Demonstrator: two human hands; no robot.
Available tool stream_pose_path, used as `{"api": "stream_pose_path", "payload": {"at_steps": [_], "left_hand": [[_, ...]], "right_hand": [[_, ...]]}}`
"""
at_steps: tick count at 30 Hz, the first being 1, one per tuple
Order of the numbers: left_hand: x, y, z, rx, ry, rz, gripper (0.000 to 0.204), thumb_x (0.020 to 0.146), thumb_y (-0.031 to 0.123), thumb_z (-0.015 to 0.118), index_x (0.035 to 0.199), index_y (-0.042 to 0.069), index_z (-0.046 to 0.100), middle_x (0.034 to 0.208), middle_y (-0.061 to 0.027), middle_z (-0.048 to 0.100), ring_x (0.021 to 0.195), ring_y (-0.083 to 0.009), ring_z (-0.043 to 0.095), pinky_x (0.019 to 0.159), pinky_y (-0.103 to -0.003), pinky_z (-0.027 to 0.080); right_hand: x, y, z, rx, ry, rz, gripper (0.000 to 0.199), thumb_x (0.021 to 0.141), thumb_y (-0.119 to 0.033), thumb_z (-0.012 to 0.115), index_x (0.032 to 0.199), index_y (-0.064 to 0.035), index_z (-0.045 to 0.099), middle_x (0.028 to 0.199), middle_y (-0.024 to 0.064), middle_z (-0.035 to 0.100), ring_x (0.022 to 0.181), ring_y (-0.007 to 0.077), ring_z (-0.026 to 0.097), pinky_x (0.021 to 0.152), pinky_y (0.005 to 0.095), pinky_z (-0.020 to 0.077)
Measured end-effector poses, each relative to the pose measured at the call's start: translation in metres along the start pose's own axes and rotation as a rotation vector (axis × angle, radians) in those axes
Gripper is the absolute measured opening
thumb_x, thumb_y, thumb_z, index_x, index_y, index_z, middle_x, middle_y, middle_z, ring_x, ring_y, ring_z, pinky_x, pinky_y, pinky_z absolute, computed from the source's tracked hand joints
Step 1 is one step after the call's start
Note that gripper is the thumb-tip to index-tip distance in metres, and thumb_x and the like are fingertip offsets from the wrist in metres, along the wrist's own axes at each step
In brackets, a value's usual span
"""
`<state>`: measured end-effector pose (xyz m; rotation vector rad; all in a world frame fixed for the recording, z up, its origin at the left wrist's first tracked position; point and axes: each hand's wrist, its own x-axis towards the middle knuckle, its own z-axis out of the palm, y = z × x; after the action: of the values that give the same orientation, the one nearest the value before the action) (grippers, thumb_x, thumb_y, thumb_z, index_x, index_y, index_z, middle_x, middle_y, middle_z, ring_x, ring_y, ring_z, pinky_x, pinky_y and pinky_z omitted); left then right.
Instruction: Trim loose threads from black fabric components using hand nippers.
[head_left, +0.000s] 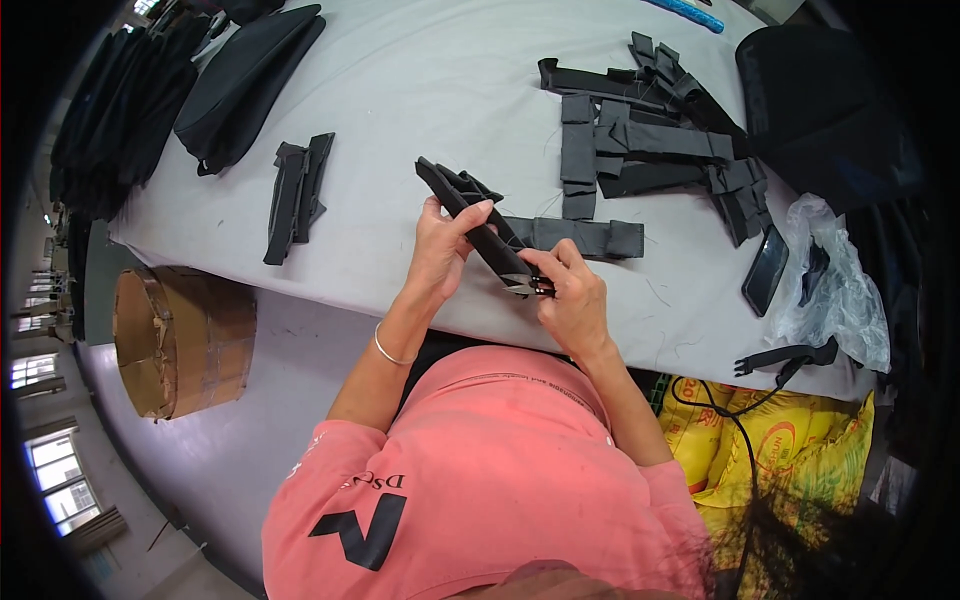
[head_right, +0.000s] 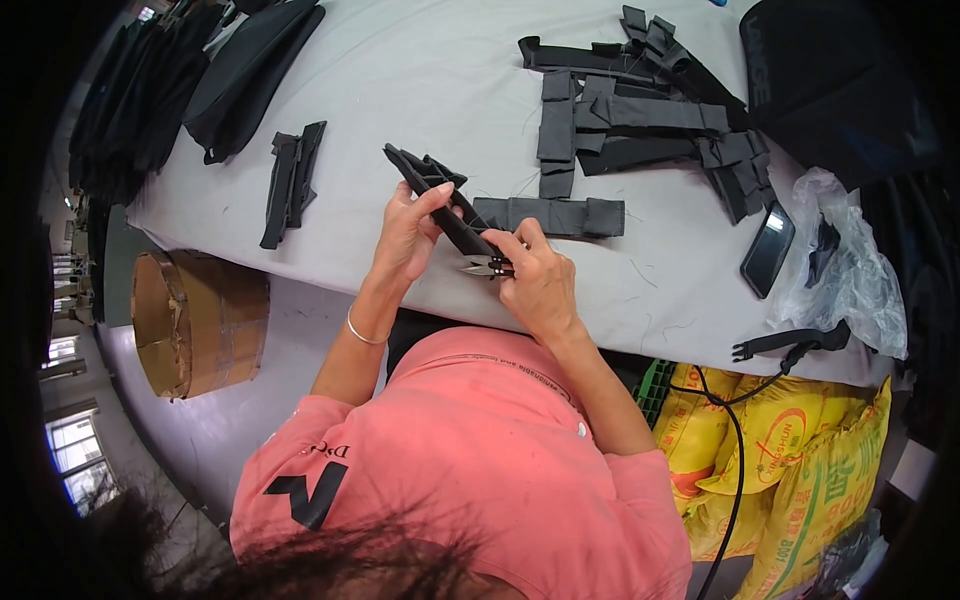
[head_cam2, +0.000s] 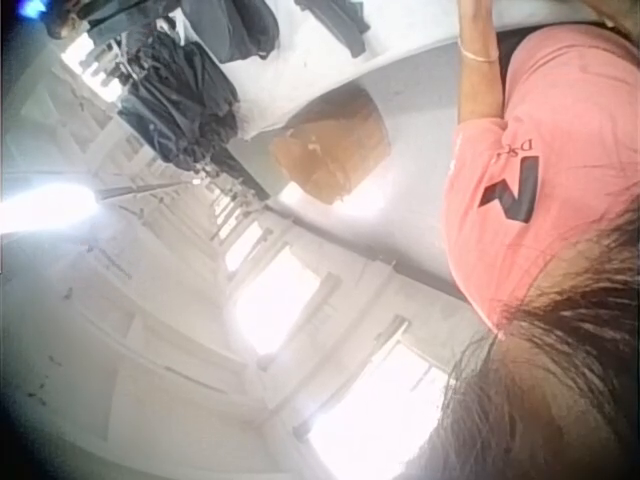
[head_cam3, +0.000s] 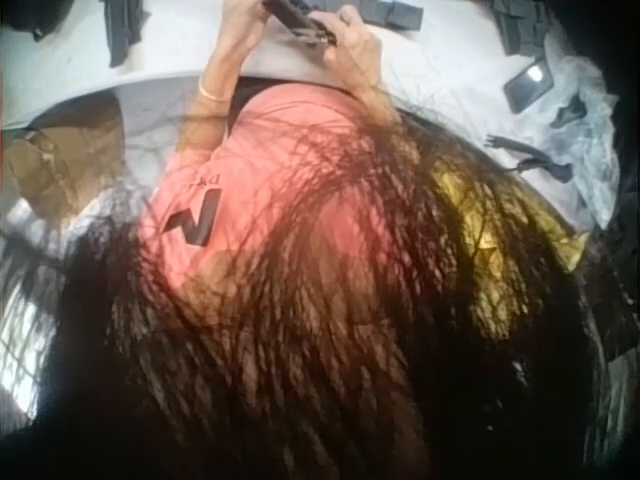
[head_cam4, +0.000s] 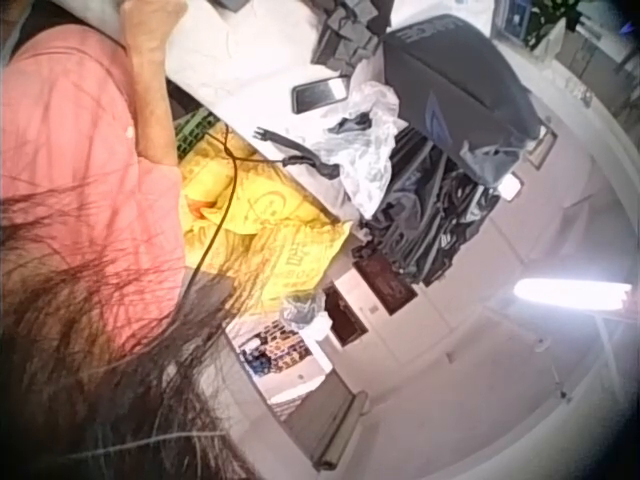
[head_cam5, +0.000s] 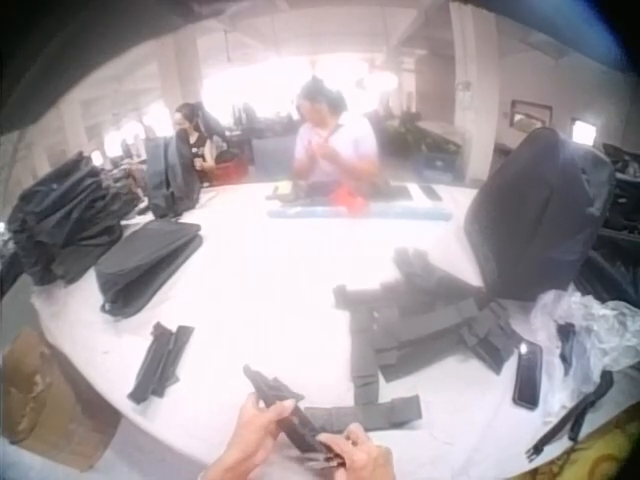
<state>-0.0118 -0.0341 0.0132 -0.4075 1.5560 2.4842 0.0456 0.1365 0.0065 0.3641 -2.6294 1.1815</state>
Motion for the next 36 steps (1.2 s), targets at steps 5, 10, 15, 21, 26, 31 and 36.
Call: {"api": "stream_pose_path", "payload": {"at_steps": [5,10,15,21,26,31,36], "left_hand": [[0.001,-0.001,-0.003,-0.028,-0.063,0.081,0.05,0.078,0.01,0.073,0.112,0.001,0.038,0.092,-0.0084,0.057,0.076,-0.0154,0.059,0.072,-0.029,0.05],[-0.005,0.003,-0.002,0.058,-0.077,0.147,0.048,0.078,0.009,0.073,0.113,0.005,0.041,0.085,-0.0048,0.058,0.075,-0.012,0.058,0.067,-0.026,0.046],[-0.01,0.005,0.003,0.151,-0.093,0.224,0.049,0.08,0.009,0.071,0.117,0.007,0.04,0.086,-0.0054,0.061,0.075,-0.013,0.061,0.059,-0.023,0.043],[-0.013,0.005,0.008,0.126,-0.062,0.448,0.059,0.079,0.003,0.07,0.124,0.008,0.032,0.102,-0.0139,0.062,0.086,-0.0178,0.064,0.063,-0.026,0.049],[-0.01,0.001,0.005,0.14,-0.175,0.558,0.067,0.079,-0.005,0.067,0.129,0.011,0.026,0.115,-0.018,0.056,0.102,-0.0255,0.061,0.079,-0.035,0.054],[-0.013,-0.001,0.006,0.174,-0.171,0.573,0.068,0.077,-0.005,0.069,0.127,0.011,0.025,0.111,-0.0183,0.059,0.094,-0.0218,0.063,0.078,-0.032,0.052],[-0.013,-0.004,0.002,0.292,-0.147,0.61,0.071,0.072,-0.004,0.074,0.124,0.01,0.027,0.108,-0.0161,0.06,0.089,-0.0181,0.063,0.079,-0.03,0.051]], "right_hand": [[0.004,0.003,-0.002,0.072,0.006,0.04,0.04,0.065,0.008,0.057,0.098,-0.0127,0.067,0.078,0.0052,0.049,0.063,0.0251,0.058,0.053,0.0367,0.0457],[0.006,0.009,-0.01,0.139,0.011,0.066,0.041,0.064,0.009,0.056,0.097,-0.0131,0.068,0.082,0.0052,0.052,0.064,0.0251,0.058,0.057,0.0361,0.0451],[0.009,0.005,-0.017,0.187,0.026,0.129,0.037,0.068,0.005,0.058,0.099,-0.0123,0.068,0.091,0.006,0.052,0.069,0.0245,0.059,0.06,0.0357,0.046],[0.014,-0.01,-0.03,0.264,0.015,0.178,0.028,0.079,-0.012,0.069,0.107,-0.0116,0.066,0.094,0.0063,0.053,0.073,0.0216,0.059,0.065,0.033,0.0464],[0.014,-0.009,-0.032,0.294,-0.033,0.235,0.028,0.082,-0.017,0.069,0.109,-0.0101,0.065,0.088,0.0055,0.059,0.073,0.0193,0.06,0.064,0.0305,0.0464],[0.017,-0.011,-0.025,0.229,0.104,0.2,0.024,0.081,-0.017,0.069,0.104,-0.0102,0.067,0.087,0.0039,0.066,0.071,0.0182,0.063,0.061,0.028,0.0464],[0.02,-0.012,-0.021,0.153,0.131,0.172,0.021,0.079,-0.017,0.07,0.098,-0.0107,0.069,0.083,0.0021,0.066,0.066,0.0187,0.062,0.057,0.0297,0.0453]]}}
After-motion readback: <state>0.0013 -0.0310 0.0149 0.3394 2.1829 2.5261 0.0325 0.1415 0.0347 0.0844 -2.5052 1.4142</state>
